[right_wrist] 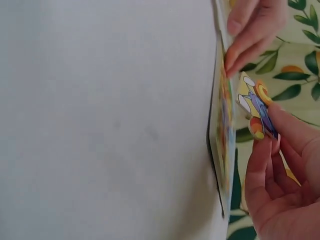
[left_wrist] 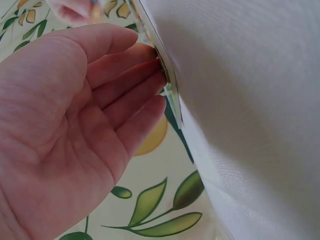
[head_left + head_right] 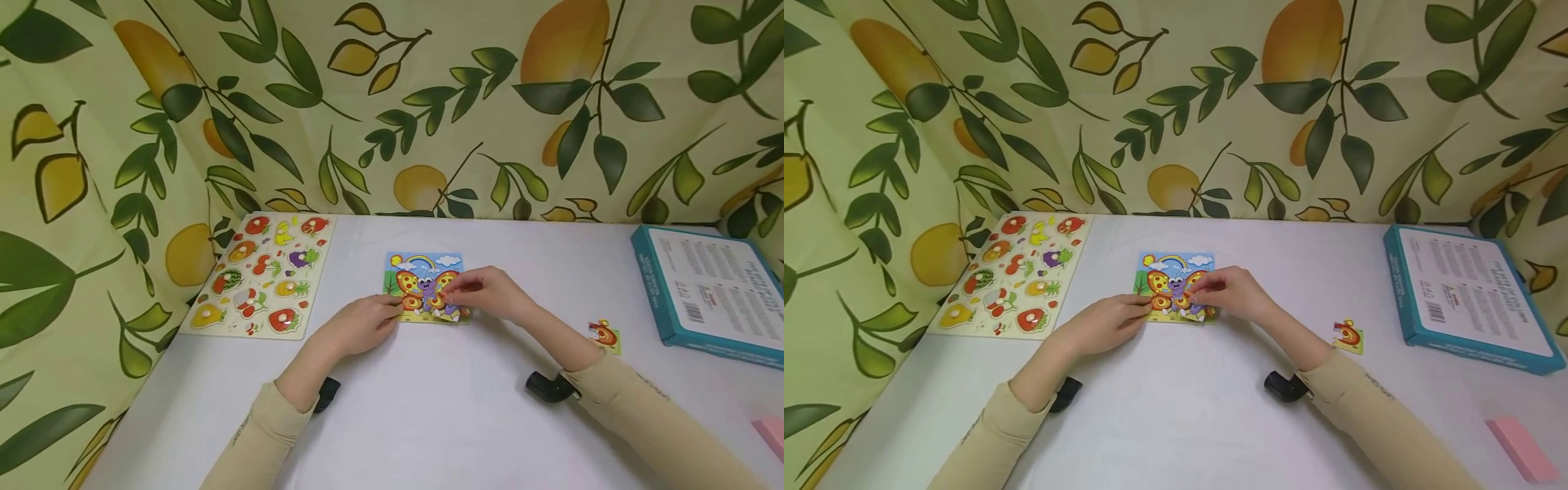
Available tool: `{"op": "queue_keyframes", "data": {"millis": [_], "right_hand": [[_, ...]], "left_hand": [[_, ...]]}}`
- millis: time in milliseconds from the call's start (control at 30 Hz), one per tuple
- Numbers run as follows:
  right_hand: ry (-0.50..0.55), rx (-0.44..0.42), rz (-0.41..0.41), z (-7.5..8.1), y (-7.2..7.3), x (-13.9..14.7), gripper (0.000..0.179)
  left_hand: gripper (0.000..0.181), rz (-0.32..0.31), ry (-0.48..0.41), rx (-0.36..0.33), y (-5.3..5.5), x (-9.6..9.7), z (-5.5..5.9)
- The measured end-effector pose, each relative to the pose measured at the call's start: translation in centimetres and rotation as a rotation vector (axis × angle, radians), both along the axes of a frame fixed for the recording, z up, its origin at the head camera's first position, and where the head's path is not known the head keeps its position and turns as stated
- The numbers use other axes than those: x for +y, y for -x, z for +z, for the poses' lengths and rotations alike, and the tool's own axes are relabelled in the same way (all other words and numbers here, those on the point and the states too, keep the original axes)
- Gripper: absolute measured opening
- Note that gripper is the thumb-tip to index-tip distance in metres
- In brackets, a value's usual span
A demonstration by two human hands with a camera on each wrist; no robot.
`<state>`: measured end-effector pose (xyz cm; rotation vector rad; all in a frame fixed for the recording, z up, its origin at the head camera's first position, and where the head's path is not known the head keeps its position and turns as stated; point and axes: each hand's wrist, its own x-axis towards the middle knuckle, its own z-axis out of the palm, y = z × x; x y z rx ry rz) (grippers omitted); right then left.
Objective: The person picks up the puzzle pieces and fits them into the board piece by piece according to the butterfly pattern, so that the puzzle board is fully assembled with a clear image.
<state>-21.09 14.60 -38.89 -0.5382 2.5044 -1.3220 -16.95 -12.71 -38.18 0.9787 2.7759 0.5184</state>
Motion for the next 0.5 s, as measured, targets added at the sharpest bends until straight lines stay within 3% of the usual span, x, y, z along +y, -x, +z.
{"op": "queue_keyframes", "data": {"millis": [200,500], "right_hand": [[-0.052,-0.015,-0.007,-0.6,1.7,-3.0,0.018],[-0.134,0.052,0.008,-0.8,2.5,-4.6,0.015]], "left_hand": [[0.032,-0.008,0.0,-0.012,0.1,0.1,0.0],[0.032,0.007,-0.011,-0.021,0.1,-0.1,0.0]]}}
